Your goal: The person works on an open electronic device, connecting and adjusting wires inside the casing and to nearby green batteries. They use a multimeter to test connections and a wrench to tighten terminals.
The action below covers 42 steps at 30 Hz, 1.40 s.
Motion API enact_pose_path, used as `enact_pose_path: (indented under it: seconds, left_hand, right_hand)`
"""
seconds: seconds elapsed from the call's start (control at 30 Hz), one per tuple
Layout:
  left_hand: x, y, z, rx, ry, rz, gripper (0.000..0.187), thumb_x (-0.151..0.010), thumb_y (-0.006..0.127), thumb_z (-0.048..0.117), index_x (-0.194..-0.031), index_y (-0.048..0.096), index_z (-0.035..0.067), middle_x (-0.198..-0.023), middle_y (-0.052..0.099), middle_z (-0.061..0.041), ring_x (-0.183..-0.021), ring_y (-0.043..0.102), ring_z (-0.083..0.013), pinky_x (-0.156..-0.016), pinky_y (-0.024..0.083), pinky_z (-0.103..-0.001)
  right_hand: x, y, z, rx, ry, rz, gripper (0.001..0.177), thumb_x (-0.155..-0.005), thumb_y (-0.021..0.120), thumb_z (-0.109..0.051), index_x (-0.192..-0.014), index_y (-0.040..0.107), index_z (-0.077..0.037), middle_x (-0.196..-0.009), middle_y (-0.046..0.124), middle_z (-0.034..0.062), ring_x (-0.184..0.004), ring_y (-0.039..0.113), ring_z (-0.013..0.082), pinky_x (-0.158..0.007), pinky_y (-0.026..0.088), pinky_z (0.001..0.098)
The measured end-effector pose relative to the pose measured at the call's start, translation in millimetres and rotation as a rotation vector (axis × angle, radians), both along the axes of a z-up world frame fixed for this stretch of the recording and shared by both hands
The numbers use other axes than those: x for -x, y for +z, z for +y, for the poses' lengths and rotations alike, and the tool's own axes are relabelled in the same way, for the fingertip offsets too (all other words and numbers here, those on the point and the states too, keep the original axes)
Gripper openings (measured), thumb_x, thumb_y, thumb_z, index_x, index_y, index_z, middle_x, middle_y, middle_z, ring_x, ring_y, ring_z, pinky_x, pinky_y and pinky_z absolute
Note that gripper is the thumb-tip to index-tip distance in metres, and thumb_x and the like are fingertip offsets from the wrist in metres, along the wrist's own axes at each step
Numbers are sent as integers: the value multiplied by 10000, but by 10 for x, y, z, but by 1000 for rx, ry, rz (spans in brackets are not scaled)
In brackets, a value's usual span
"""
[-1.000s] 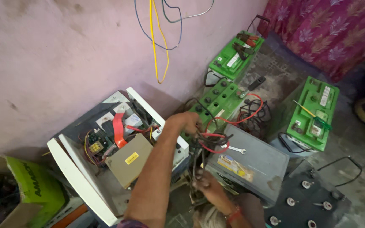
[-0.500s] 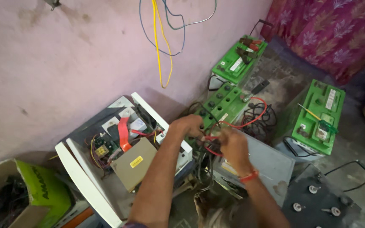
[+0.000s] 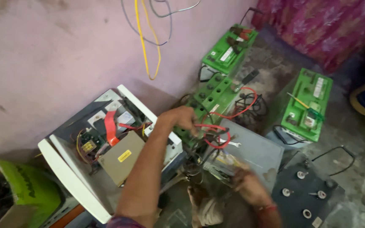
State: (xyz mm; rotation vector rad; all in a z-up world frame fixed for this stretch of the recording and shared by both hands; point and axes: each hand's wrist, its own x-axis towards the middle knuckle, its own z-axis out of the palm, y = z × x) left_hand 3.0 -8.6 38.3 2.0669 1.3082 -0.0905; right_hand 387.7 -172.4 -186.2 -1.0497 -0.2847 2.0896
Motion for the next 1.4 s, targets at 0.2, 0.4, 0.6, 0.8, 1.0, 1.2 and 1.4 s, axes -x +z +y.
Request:
enact_pose_path:
  seconds: [0.2, 0.4, 0.6, 0.8, 1.0, 1.2, 1.4]
  left_hand:
    - [-127, -27, -66, -57, -46, 200, 431, -615, 862, 339, -983, 814, 120, -965, 771, -159, -904, 750, -320, -784, 575, -432]
    - [-657, -450, -129, -285, -119, 677, 283, -849, 741, 267, -1087, 787, 120, -1078, 759, -91, -974, 757, -323, -716, 598, -605]
    - [-1073, -870, -486, -502, -78, 702, 246, -967, 599, 294, -1107, 762, 175, -1002, 770, -33, -913, 760, -294, -830, 483, -756]
    - [-1155, -835, -1158, -723, 74, 149, 101, -837, 685, 204, -886, 753, 147, -893, 758, -95, -867, 744, -314, -812, 556, -469]
    - [-1003, -72, -1602, -785, 270, -459, 250, -785, 797, 280, -786, 692, 53, -840, 713, -157, -871, 680, -373, -836, 497, -467]
    - [-982, 316, -1701, -798, 417, -745, 254, -798, 818, 253, -818, 695, 32, -826, 689, -147, -856, 637, -347, -831, 480, -448]
    - [-955, 199, -1619, -759, 394, -759, 294, -802, 835, 225, -792, 662, -13, -778, 650, -190, -768, 623, -375, -745, 490, -459]
  right_hand:
    - [929, 299, -557, -558, 850, -854, 408, -950, 633, -164, -1323, 749, -44, -905, 723, 178, -719, 628, 233, -685, 500, 381]
    - [1396, -48, -1171, -986, 1303, -1034, 373, -905, 674, -227, -1220, 762, -48, -919, 731, 184, -779, 644, 268, -752, 503, 409]
    - [1439, -460, -1230, -1083, 1513, -944, 355, -859, 715, -289, -1117, 776, -53, -933, 739, 190, -839, 660, 303, -819, 505, 438]
    - [1501, -281, -1136, -1143, 1254, -1093, 357, -814, 757, -351, -1014, 789, -57, -946, 747, 197, -899, 677, 339, -886, 507, 466]
    - [866, 892, -753, -596, -17, -725, 216, -892, 611, -96, -1041, 734, 0, -890, 767, 87, -770, 688, 175, -707, 538, 317]
    - [950, 1915, -849, -1024, -403, -886, 441, -844, 712, -65, -1249, 570, 37, -1095, 604, 63, -1008, 595, 180, -858, 511, 282]
    - [1345, 1976, -572, -1022, -100, -826, 454, -983, 701, -113, -1399, 603, 38, -976, 546, 192, -868, 485, 235, -745, 418, 360]
